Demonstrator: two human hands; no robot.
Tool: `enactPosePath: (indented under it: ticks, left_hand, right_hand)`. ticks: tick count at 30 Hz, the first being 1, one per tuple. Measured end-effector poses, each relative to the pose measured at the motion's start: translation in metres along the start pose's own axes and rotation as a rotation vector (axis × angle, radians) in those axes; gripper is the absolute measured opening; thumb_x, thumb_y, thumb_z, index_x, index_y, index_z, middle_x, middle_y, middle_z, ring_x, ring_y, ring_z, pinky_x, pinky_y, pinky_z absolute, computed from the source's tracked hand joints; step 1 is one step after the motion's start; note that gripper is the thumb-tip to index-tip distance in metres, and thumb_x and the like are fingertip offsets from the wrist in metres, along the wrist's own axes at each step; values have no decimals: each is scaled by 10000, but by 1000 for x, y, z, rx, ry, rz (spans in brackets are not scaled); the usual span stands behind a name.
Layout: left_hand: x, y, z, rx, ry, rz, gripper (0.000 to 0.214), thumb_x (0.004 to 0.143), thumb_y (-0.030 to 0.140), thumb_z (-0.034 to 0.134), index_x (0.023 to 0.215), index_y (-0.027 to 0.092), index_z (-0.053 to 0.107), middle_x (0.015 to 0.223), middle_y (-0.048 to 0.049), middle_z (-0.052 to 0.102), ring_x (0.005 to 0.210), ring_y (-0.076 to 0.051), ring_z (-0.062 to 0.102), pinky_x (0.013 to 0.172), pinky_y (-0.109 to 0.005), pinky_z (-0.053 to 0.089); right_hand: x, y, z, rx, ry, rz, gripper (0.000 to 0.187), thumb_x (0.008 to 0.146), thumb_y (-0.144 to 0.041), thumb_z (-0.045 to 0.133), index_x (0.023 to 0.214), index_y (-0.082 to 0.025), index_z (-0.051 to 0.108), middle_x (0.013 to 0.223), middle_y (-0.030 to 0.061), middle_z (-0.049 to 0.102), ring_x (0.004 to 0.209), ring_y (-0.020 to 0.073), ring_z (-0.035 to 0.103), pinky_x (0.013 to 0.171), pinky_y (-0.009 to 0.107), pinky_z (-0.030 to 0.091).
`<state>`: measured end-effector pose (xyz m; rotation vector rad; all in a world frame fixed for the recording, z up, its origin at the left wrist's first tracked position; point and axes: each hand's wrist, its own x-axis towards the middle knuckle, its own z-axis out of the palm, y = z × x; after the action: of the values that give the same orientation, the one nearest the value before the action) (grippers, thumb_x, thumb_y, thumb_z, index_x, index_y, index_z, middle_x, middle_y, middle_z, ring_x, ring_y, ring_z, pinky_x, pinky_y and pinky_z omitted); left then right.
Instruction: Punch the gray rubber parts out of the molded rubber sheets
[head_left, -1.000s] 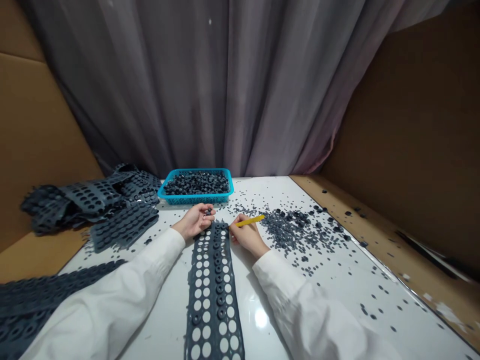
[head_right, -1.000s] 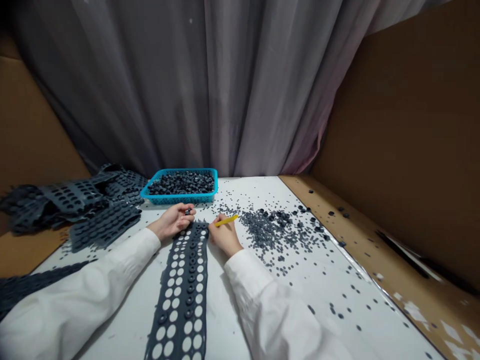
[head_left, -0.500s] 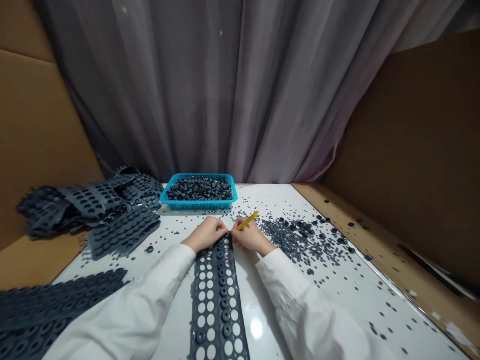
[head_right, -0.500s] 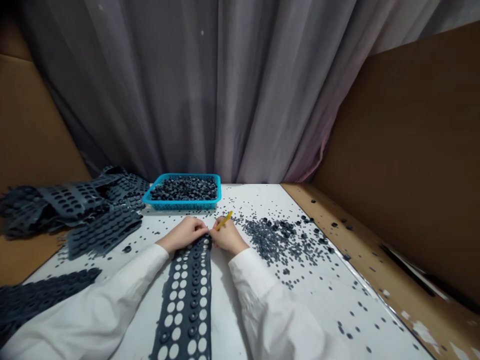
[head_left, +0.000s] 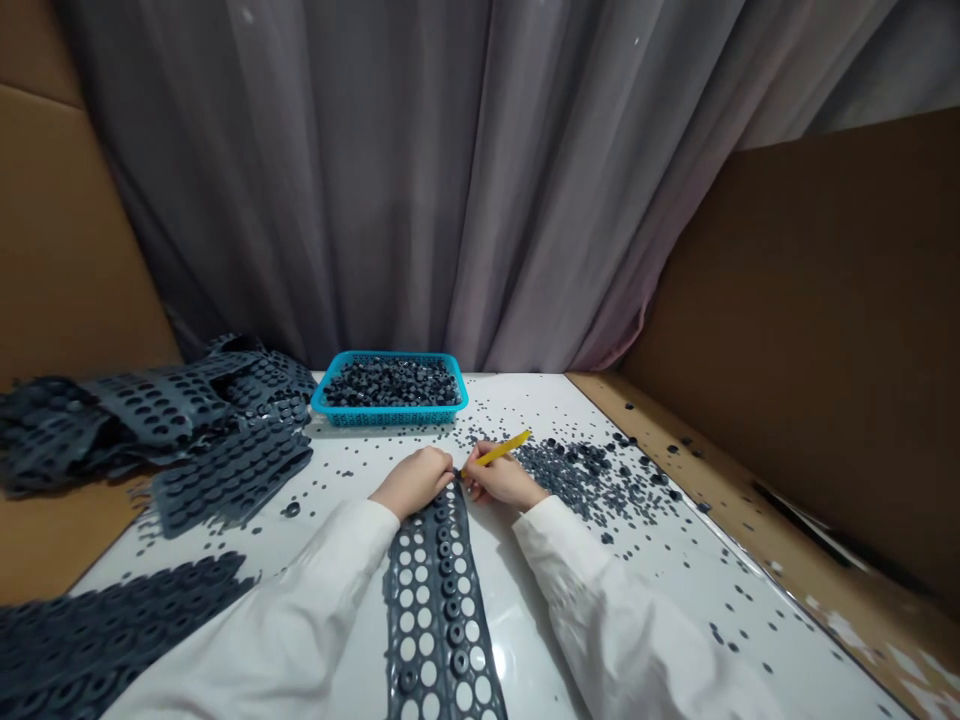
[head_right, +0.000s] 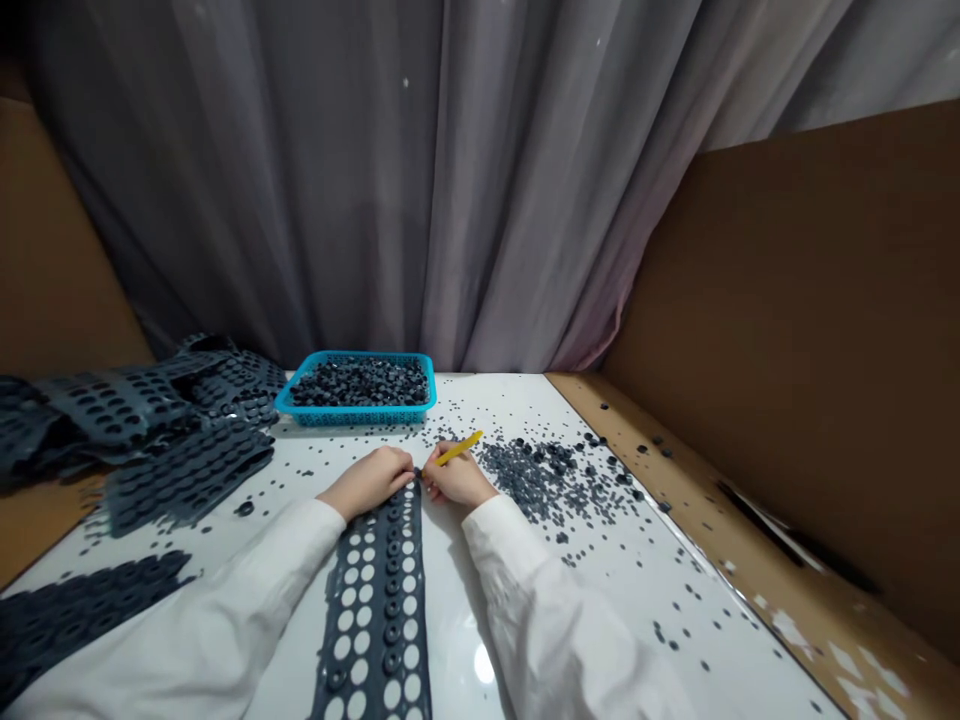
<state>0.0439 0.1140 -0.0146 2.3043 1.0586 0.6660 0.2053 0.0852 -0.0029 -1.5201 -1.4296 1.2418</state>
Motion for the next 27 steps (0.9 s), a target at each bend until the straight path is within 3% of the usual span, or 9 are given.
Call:
enactPosePath:
  ticks: [6,9,13,19,23,27]
  left_hand:
    - [5,4,-30,-92,186,-24,175,816,314,500,789,168,593,696,-24,589,676,-173,532,653,-247,379]
    - [6,1,-44,-119,240,-78,251,809,382,494,783,151,590,700,-25,585,683,-171,522,640,-246,376]
    - [2,-10,-51,-122,114,-168,259,718,395,572,672,143,610,651,-26,604,628,-168,527,571,-241,364]
    - [-4,-16,-45,-78,-160,-274,125,519,268,682,556,165,619,495,19,581,492,-141,505,471,-221,315]
    - [-4,-9,-35,-12,-163,-325,138,434,110,660,486,178,552,400,50,494,426,-125,448,457,-225,284]
    - [-2,-5,-42,6,-97,-290,93,495,101,602,480,174,547,454,23,517,478,-139,473,485,-234,295]
  right_hand:
    - [-3,-4,4,-21,25,-19,147,687,-103,507,656,-205,406,458,-75,526,335,77,470,321,165,395]
    - [-3,-2,4,-19,27,-22,149,686,-110,517,656,-204,407,465,-69,535,335,76,469,319,162,389]
    - [-1,1,3,-16,20,-29,136,687,-117,521,660,-204,419,471,-70,539,338,72,466,321,159,392]
    - [1,5,2,-15,9,-29,119,682,-135,531,655,-201,437,488,-59,553,357,76,482,324,161,400]
    - [1,5,2,-14,8,-22,115,687,-139,519,660,-207,430,487,-62,548,360,81,482,319,167,402]
    - [1,4,2,-10,0,-21,120,683,-142,527,653,-206,429,482,-63,545,354,77,471,317,164,392]
